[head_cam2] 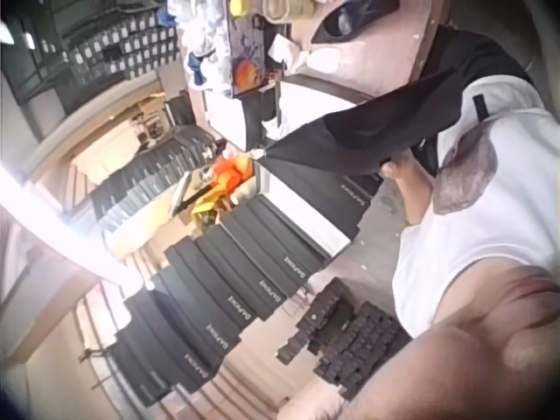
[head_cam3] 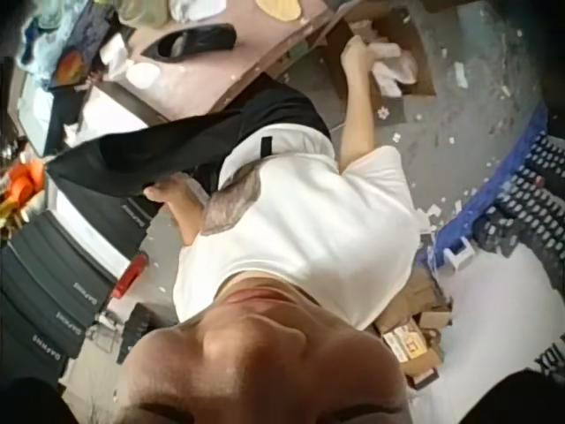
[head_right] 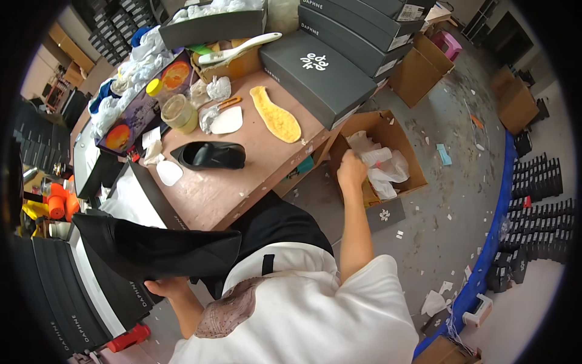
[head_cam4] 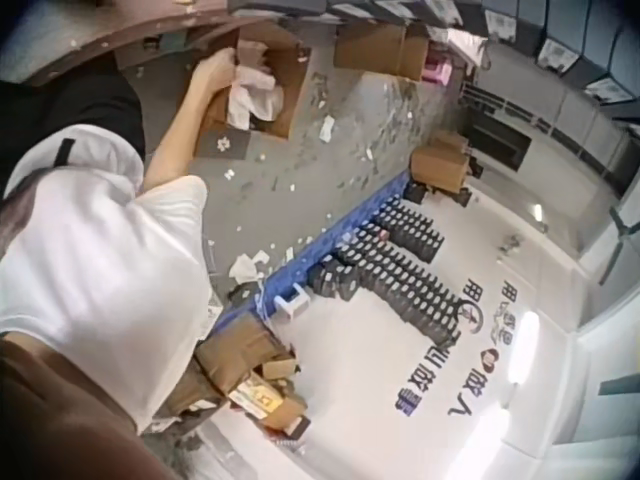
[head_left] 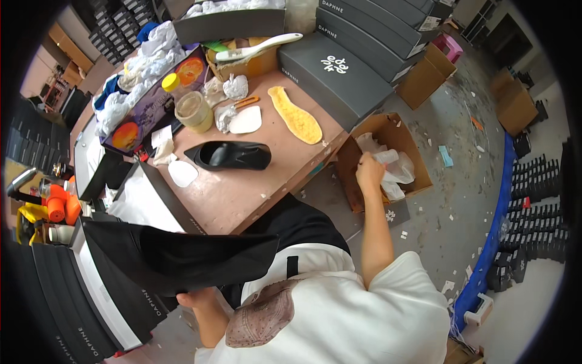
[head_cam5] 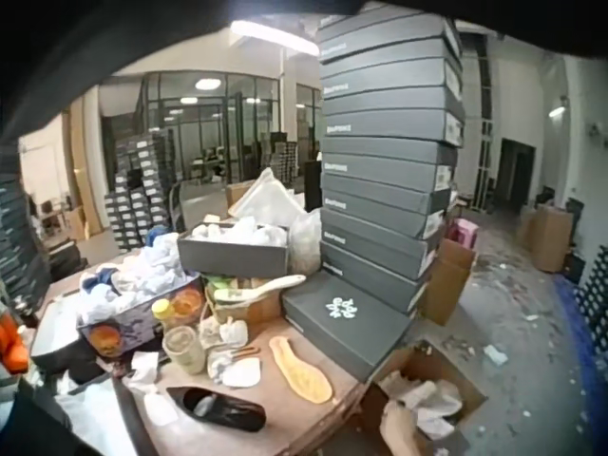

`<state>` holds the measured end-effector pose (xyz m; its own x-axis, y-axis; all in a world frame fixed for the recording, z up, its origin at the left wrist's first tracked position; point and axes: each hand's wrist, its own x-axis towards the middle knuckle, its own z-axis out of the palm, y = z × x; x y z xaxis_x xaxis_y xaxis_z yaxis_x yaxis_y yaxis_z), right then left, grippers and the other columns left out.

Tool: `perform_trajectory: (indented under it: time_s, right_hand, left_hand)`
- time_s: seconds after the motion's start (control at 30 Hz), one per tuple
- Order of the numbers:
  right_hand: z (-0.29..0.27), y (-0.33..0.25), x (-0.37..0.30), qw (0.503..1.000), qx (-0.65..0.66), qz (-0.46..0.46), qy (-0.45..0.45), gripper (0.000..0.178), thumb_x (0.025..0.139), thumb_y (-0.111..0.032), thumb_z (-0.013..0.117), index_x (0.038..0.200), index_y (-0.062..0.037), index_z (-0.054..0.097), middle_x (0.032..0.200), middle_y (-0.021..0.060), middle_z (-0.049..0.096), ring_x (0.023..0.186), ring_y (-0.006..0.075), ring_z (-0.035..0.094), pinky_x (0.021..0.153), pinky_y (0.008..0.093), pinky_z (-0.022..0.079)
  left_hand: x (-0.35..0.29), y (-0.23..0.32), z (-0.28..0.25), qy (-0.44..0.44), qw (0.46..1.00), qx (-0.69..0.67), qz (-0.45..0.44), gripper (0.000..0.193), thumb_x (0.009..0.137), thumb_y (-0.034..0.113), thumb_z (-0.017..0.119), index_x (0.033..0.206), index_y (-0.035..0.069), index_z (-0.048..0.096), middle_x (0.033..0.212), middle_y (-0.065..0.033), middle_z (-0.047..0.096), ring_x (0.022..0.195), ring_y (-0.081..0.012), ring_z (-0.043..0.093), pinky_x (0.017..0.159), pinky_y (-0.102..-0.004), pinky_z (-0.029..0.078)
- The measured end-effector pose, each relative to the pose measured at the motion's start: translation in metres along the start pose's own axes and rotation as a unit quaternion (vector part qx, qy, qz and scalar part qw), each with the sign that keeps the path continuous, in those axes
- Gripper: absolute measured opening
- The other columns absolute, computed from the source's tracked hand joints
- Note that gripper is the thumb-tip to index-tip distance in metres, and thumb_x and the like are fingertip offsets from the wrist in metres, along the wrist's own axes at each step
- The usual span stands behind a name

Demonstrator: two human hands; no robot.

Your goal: Inspecting and cleaning black high-heel shoes in a manufacturing facility.

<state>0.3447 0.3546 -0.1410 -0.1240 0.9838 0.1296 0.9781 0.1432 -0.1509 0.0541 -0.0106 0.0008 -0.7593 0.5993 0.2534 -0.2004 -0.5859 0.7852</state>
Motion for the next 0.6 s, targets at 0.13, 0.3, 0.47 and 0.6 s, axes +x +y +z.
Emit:
perform_trajectory:
  time_s: [0.13, 0.3, 0.47, 0.6]
  right_hand:
    - [-0.047, 0.048, 0.003, 0.987, 0.111, 0.109, -0.025, 0.024, 0.072, -0.021, 0.069, 0.090, -0.0081, 0.061, 0.086, 0.0172, 0.066, 0.085, 0.0364, 0.063, 0.075, 0.0440, 0.049]
    - [0.012, 0.100, 0.029, 0.968, -0.020, 0.216, -0.125, 0.029, 0.076, -0.021, 0.063, 0.101, -0.0080, 0.064, 0.096, 0.0170, 0.067, 0.092, 0.0360, 0.064, 0.079, 0.0442, 0.050]
    - [0.044, 0.017, 0.073, 0.846, 0.451, 0.183, -0.217, 0.036, 0.076, -0.022, 0.069, 0.107, -0.0038, 0.063, 0.099, 0.0101, 0.065, 0.090, 0.0268, 0.060, 0.075, 0.0379, 0.047]
    - [-0.087, 0.046, 0.043, 0.452, 0.888, -0.009, -0.085, 0.019, 0.085, -0.026, 0.060, 0.088, -0.0091, 0.054, 0.078, -0.0010, 0.047, 0.073, 0.0137, 0.045, 0.067, 0.0323, 0.036]
  left_hand:
    - [-0.004, 0.004, 0.000, 0.007, 0.999, 0.037, 0.009, 0.101, 0.072, 0.063, 0.065, 0.141, 0.002, 0.025, 0.140, -0.0160, 0.037, 0.127, -0.0304, 0.040, 0.108, -0.0451, 0.031]
    - [0.001, 0.004, 0.000, 0.017, 0.998, 0.064, 0.006, 0.100, 0.072, 0.064, 0.062, 0.142, 0.002, 0.025, 0.140, -0.0163, 0.037, 0.127, -0.0306, 0.040, 0.108, -0.0453, 0.031]
    - [0.015, 0.002, 0.022, -0.004, 0.999, 0.042, 0.010, 0.099, 0.073, 0.064, 0.061, 0.142, 0.002, 0.025, 0.140, -0.0164, 0.037, 0.128, -0.0308, 0.039, 0.108, -0.0453, 0.031]
    - [0.025, 0.011, 0.034, -0.104, 0.994, -0.011, 0.019, 0.098, 0.073, 0.063, 0.061, 0.141, 0.003, 0.026, 0.140, -0.0163, 0.037, 0.128, -0.0310, 0.039, 0.109, -0.0451, 0.031]
